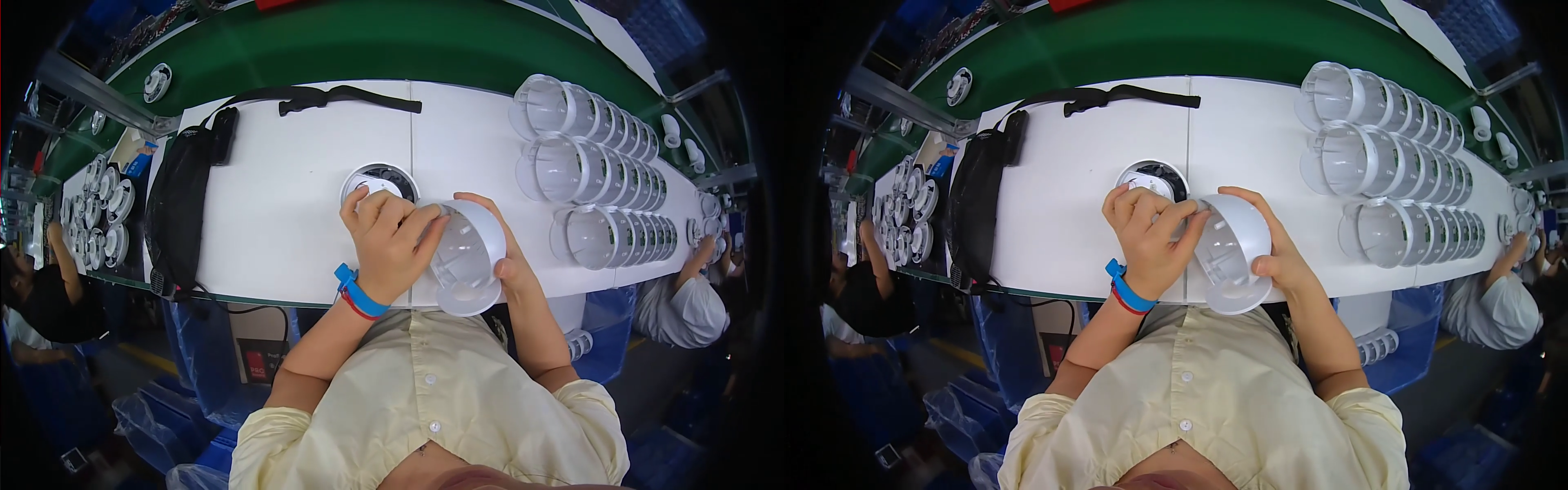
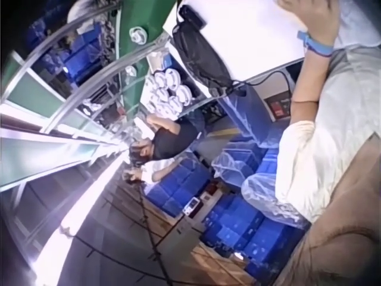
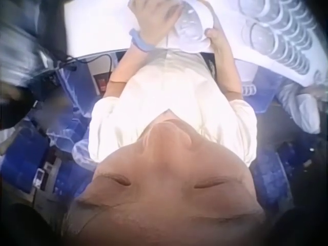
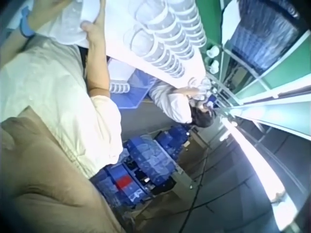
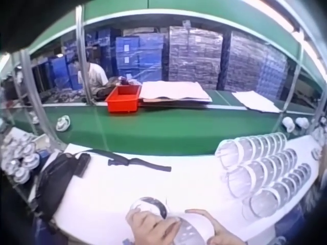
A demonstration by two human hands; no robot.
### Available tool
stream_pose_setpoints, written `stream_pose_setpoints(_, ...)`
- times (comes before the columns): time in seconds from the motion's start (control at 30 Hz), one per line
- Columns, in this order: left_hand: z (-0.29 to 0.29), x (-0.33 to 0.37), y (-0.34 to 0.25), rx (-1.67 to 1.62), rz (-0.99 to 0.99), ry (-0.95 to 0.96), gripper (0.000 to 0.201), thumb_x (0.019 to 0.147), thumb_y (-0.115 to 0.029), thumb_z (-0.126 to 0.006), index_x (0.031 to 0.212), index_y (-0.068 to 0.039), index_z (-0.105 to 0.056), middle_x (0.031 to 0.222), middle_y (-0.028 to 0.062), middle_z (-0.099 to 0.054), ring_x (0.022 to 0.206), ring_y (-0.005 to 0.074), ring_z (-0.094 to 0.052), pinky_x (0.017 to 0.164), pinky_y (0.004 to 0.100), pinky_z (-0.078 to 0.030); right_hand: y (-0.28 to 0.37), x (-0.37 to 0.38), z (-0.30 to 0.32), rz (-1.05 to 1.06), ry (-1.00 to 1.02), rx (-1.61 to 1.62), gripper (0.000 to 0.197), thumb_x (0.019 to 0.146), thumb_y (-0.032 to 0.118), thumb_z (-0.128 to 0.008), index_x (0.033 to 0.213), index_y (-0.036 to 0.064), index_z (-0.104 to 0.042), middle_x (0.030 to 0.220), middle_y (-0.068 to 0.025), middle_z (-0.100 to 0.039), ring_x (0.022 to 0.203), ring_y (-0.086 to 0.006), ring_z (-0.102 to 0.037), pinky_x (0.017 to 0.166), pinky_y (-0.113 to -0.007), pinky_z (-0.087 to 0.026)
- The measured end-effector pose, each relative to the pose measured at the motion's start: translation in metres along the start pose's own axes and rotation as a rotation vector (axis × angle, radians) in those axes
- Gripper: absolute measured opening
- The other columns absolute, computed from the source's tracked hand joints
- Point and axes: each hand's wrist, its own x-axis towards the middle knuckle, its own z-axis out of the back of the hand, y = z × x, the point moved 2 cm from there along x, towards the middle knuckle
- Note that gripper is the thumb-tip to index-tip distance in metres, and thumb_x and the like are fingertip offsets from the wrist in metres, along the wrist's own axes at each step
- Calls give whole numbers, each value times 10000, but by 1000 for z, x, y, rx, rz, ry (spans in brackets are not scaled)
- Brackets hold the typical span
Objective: Assembling circular electronic components by fitting a plastic dome onto a base containing wires and circuits at a factory workbench.
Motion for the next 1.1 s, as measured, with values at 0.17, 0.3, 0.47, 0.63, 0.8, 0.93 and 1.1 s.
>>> stream_pose_setpoints(0.17,2,0,-2,-5,20,-3,129,711,-185,-777,809,-181,-695,764,-41,-489,888,165,-490,991,445,-273,4,0,-3,2,12,-76,1112,532,538,-832,1425,58,-376,1256,-94,-528,1194,-218,-525,999,-323,-411)
stream_pose_setpoints(0.3,2,-1,-2,-15,11,28,118,714,-170,-771,805,-174,-696,770,-43,-520,913,165,-521,994,446,-271,4,0,-3,18,4,-120,1085,547,540,-814,1420,62,-382,1251,-93,-523,1196,-217,-517,999,-326,-403)
stream_pose_setpoints(0.47,6,-4,1,-32,-15,66,104,702,-148,-772,774,-170,-700,774,-51,-564,993,163,-554,1001,450,-267,10,1,-6,-6,61,-163,1090,536,541,-817,1414,59,-389,1259,-96,-518,1206,-219,-507,1014,-328,-389)
stream_pose_setpoints(0.63,29,-7,18,-26,84,-108,412,810,-195,-745,1170,-61,-598,1040,75,-587,1059,243,-570,953,465,-361,24,-2,-11,31,-16,-377,1121,525,542,-835,1414,31,-381,1271,-105,-516,1190,-211,-520,1007,-320,-390)
stream_pose_setpoints(0.8,43,-35,73,-575,884,275,580,889,-16,-603,1395,38,-327,1299,189,-510,1145,260,-541,836,334,-502,25,3,2,64,-57,-502,1024,606,489,-816,1432,67,-381,1272,-113,-511,1192,-221,-503,1016,-333,-379)
stream_pose_setpoints(0.93,33,-36,77,-659,822,369,719,823,54,-606,1452,20,-260,1296,198,-522,1089,231,-581,848,309,-505,20,5,-1,91,-98,-471,969,625,372,-809,1433,66,-371,1265,-118,-514,1171,-226,-512,1001,-342,-397)
stream_pose_setpoints(1.1,26,-19,70,-447,818,626,877,781,77,-643,1513,-27,-172,1313,191,-506,1079,234,-589,873,326,-510,11,-2,2,148,-180,-359,930,641,250,-796,1438,62,-354,1265,-123,-515,1161,-225,-518,993,-345,-411)
